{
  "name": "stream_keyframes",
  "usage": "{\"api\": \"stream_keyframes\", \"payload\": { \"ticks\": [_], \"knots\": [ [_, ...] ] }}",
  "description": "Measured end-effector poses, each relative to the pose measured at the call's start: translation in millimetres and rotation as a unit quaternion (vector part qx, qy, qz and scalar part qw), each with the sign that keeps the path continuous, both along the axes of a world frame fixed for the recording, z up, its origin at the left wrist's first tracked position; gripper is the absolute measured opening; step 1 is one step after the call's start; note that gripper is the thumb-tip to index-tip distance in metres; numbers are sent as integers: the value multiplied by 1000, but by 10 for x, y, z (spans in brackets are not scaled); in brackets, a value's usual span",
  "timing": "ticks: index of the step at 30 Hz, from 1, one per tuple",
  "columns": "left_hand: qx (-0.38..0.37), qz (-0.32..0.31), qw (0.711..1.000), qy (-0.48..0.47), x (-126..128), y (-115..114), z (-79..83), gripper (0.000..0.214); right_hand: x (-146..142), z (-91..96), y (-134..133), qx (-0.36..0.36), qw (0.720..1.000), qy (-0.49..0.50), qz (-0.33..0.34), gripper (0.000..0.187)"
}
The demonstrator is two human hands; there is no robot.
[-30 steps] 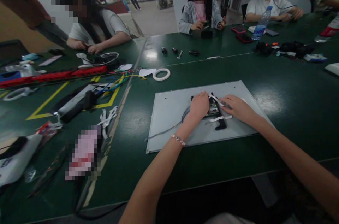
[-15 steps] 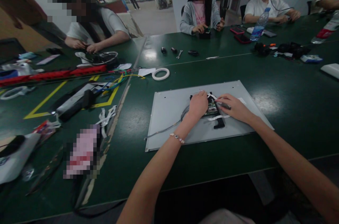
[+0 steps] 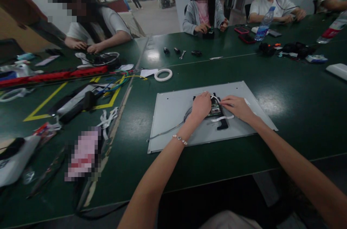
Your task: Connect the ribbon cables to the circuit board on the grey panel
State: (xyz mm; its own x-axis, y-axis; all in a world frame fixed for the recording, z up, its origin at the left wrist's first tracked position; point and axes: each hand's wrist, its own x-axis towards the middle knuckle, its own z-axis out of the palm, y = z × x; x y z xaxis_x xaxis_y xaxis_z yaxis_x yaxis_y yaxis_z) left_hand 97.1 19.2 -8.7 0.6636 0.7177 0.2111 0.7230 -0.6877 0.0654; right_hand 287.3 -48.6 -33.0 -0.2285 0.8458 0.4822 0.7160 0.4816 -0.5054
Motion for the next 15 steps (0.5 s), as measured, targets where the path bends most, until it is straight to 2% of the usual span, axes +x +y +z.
{"api": "stream_keyframes", "payload": {
  "ticks": [7,15],
  "knots": [
    [-8,13,1000,-11,-5,-6,17,29,-25,60,-80,19,999,-42,3,25],
    [-8,16,1000,-7,-8,-19,54,24,17,-3,-72,-3,995,-100,1,29]
  ]
}}
